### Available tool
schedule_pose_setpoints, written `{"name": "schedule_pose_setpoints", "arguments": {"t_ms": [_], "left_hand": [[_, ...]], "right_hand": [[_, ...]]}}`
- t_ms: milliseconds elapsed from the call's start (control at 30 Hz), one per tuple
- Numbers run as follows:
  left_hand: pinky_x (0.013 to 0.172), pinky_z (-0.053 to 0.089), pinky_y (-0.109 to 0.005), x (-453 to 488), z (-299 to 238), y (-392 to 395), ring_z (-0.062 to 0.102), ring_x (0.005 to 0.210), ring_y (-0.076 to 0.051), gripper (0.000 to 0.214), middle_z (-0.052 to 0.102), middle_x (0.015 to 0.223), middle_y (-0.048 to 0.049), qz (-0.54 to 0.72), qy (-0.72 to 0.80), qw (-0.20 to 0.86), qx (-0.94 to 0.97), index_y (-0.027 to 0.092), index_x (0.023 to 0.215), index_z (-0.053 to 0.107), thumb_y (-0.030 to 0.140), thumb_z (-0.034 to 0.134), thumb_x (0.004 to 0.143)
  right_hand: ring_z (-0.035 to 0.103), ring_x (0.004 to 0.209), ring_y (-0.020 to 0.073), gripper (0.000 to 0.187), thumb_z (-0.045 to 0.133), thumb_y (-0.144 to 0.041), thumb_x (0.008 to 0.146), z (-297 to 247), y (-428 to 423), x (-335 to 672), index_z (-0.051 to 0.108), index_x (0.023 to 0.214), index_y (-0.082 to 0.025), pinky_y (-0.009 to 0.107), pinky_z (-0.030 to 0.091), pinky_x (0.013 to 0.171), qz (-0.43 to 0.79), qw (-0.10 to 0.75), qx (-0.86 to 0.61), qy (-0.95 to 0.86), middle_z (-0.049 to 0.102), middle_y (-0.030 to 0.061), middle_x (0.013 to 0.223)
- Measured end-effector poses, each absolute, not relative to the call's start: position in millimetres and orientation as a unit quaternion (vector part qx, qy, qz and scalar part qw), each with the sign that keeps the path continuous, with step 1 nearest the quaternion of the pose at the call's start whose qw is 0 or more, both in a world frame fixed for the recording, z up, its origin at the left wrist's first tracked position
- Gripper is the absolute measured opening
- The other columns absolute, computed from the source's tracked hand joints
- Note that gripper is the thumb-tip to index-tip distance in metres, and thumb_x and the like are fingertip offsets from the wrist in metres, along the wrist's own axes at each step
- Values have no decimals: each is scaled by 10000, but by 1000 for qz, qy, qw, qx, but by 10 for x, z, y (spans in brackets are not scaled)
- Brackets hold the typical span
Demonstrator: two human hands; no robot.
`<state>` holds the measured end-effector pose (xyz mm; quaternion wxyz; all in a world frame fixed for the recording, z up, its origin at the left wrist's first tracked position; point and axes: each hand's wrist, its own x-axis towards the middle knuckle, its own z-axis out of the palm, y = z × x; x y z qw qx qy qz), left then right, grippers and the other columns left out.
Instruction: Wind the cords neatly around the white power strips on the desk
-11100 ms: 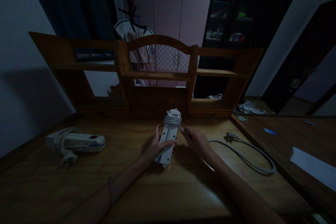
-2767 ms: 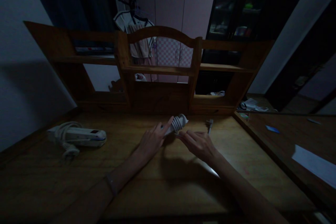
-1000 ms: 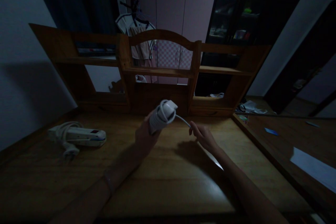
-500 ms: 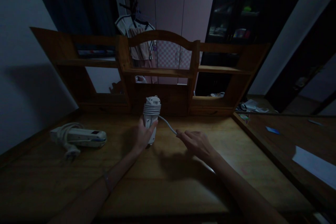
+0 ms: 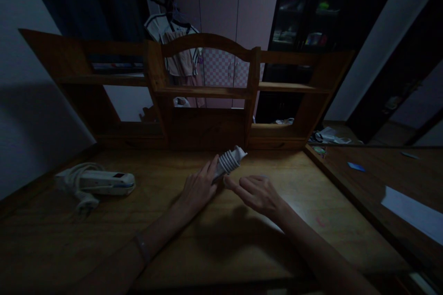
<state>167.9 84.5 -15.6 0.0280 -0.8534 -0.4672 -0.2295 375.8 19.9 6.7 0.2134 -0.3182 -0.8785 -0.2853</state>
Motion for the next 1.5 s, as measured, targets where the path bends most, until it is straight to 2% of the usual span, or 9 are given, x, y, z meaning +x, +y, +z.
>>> {"name": "schedule_pose_setpoints", "arguments": {"t_ms": [133, 267, 400, 567, 700, 833, 1000, 1267, 1500], "left_hand": [[749, 463, -289, 1703, -201, 798, 596, 986, -213, 700, 581, 1166, -84, -155, -410, 68, -896, 234, 1480, 155, 187, 485, 864], [756, 470, -303, 1705, -223, 821, 584, 953, -213, 665, 591, 1089, -84, -115, -329, 119, -930, 211, 1473, 184, 130, 451, 870], [777, 478, -328, 1691, -181, 834, 581, 963, -220, 643, 585, 1108, -107, -110, -281, 183, -936, 193, 1477, 171, 114, 427, 892], [756, 490, -336, 1704, -98, 754, 597, 943, -218, 560, 603, 1115, -115, -112, -191, 240, -945, 195, 1457, 230, 128, 393, 926], [825, 489, -342, 1746, -63, 638, 601, 974, -207, 442, 623, 1107, -111, -135, -95, 231, -959, 192, 1386, 352, 167, 385, 946], [847, 502, -355, 1766, -89, 538, 610, 982, -203, 290, 634, 1112, -116, -176, -13, 206, -963, 158, 1204, 506, 209, 390, 944], [901, 502, -384, 1737, -118, 497, 611, 1042, -225, 195, 646, 1130, -118, -273, 36, 222, -935, 141, 1049, 569, 193, 461, 895], [882, 524, -433, 1726, -253, 531, 619, 1047, -240, 330, 643, 1135, -118, -352, -1, 222, -909, 207, 1155, 528, 206, 576, 828], [885, 522, -445, 1708, -264, 544, 617, 1047, -261, 345, 646, 1129, -134, -358, 20, 226, -906, 190, 1142, 540, 211, 611, 805]], "right_hand": [[500, 617, 135, 345, 471, -118, 939, 62, 241, 3773, 480, 1284, -116, 279, 333, 533, -276, 236, -311, -878, 551, 7, 724], [520, 637, 128, 181, 558, -284, 931, 108, 317, 3889, 629, 1061, -179, 258, 353, 591, -199, 309, -404, -838, 583, 16, 735], [536, 641, 117, 266, 599, -424, 894, 225, 359, 4064, 652, 881, -163, 226, 361, 585, 10, 335, -464, -820, 617, 23, 754], [519, 606, 115, 334, 691, -489, 789, 332, 370, 4245, 660, 825, -159, 201, 351, 521, 275, 277, -461, -797, 602, -8, 669], [538, 649, 121, 329, 733, -462, 743, 394, 334, 4271, 658, 815, -151, 201, 389, 553, 402, 253, -413, -777, 620, -1, 707], [502, 564, 95, 323, 754, -447, 715, 405, 308, 4268, 657, 758, -142, 187, 375, 490, 455, 206, -404, -767, 613, -2, 677], [464, 478, 68, 327, 773, -426, 701, 392, 317, 4289, 630, 734, -133, 165, 337, 419, 508, 175, -417, -733, 570, -26, 603], [490, 473, 62, 305, 796, -364, 693, 420, 337, 4302, 647, 753, -105, 143, 351, 407, 576, 174, -380, -702, 596, -13, 600], [485, 512, 69, 322, 786, -399, 695, 314, 405, 4294, 694, 737, -93, 157, 348, 445, 545, 180, -382, -724, 615, 15, 627]]}}
